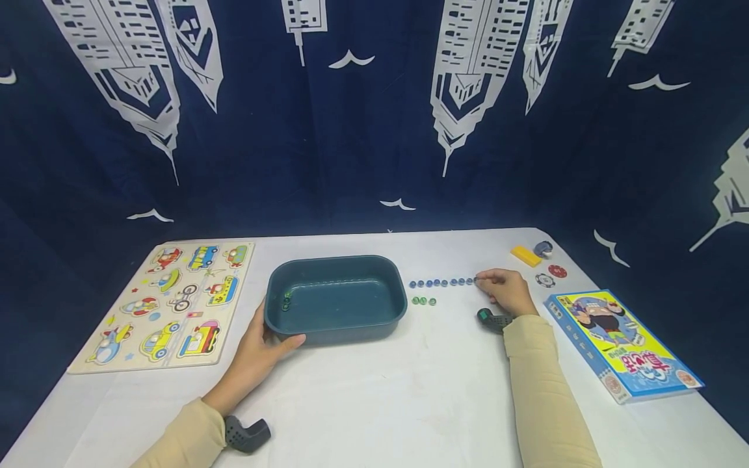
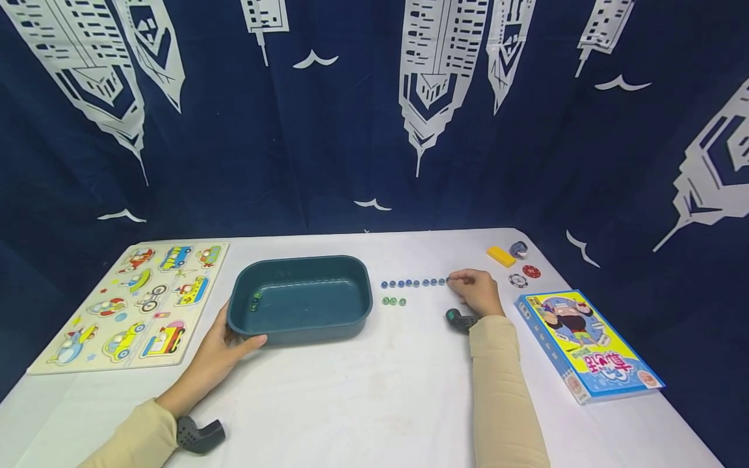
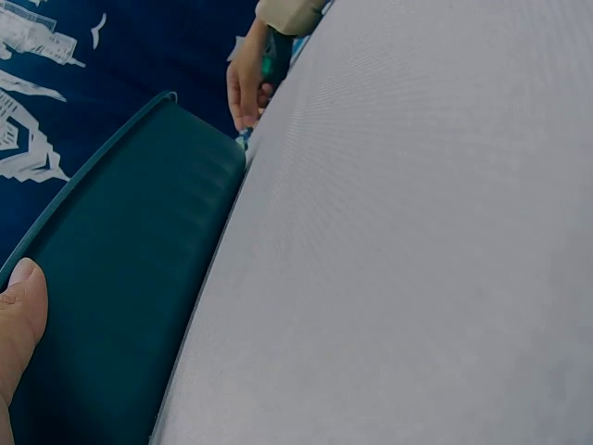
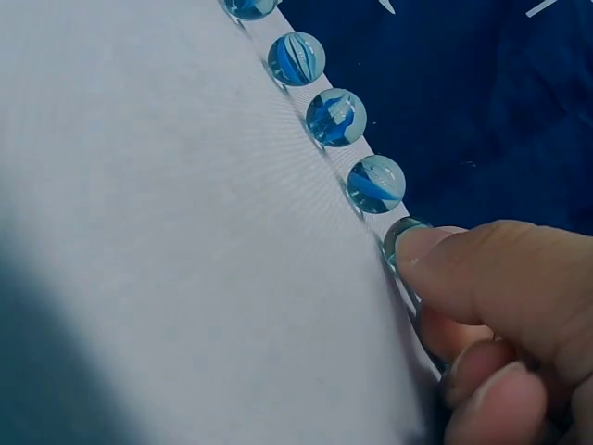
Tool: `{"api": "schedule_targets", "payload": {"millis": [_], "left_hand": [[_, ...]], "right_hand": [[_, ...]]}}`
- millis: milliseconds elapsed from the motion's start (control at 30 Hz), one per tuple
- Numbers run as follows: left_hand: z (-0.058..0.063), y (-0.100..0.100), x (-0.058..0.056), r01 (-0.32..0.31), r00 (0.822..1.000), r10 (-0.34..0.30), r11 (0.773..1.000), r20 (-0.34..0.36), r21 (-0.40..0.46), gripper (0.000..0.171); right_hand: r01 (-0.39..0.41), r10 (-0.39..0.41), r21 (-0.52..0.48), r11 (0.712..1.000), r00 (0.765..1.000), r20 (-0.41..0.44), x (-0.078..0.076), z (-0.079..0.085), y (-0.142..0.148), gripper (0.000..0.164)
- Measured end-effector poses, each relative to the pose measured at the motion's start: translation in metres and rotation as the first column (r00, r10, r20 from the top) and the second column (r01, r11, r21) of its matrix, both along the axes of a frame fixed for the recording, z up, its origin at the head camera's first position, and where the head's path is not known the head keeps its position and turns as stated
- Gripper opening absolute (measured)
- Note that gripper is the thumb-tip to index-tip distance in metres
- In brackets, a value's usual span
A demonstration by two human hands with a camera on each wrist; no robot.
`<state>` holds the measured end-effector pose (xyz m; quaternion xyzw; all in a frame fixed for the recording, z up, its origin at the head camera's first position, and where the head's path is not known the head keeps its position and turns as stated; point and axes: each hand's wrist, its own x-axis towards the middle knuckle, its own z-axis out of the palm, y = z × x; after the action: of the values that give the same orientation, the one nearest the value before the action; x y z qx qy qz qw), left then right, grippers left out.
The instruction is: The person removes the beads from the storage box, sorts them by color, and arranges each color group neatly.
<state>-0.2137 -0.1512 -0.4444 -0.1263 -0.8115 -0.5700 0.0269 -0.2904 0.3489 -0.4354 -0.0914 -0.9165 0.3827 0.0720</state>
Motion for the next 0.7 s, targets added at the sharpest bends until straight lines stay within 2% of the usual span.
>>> {"api": "schedule_targets", "payload": {"millis": [133, 267, 367, 467, 600, 700], "left_hand": [[0.0, 0.0, 0.0, 0.001, 1.0, -0.001, 1.0, -0.001, 0.002, 0.106], [0.0, 0.0, 0.0, 0.006, 1.0, -0.006, 1.0, -0.011, 0.006, 0.105], [0.0, 0.0, 0.0, 0.004, 1.0, -0.004, 1.0, -0.016, 0.007, 0.105], [0.0, 0.0, 0.0, 0.001, 1.0, -0.001, 1.0, -0.018, 0.006, 0.105], [0.0, 0.0, 0.0, 0.001, 1.0, -0.001, 1.0, -0.017, 0.005, 0.105], [0.0, 0.001, -0.001, -0.001, 1.0, 0.001, 1.0, -0.013, 0.004, 0.105]], "right_hand": [[-0.009, 0.009, -0.013, 1.0, 1.0, -0.003, 0.0, 0.0, 0.001, 0.032], [-0.029, 0.027, -0.088, 0.996, 0.999, -0.022, 0.0, 0.005, 0.002, 0.038], [-0.056, 0.048, -0.156, 0.986, 0.997, -0.056, 0.001, 0.017, -0.002, 0.04], [-0.099, 0.085, -0.182, 0.978, 0.993, -0.086, 0.003, 0.037, -0.013, 0.039], [-0.225, 0.207, -0.202, 0.953, 0.973, -0.104, 0.004, 0.066, -0.039, 0.037], [-0.358, 0.343, -0.243, 0.901, 0.933, -0.106, 0.005, 0.082, -0.066, 0.034]]}}
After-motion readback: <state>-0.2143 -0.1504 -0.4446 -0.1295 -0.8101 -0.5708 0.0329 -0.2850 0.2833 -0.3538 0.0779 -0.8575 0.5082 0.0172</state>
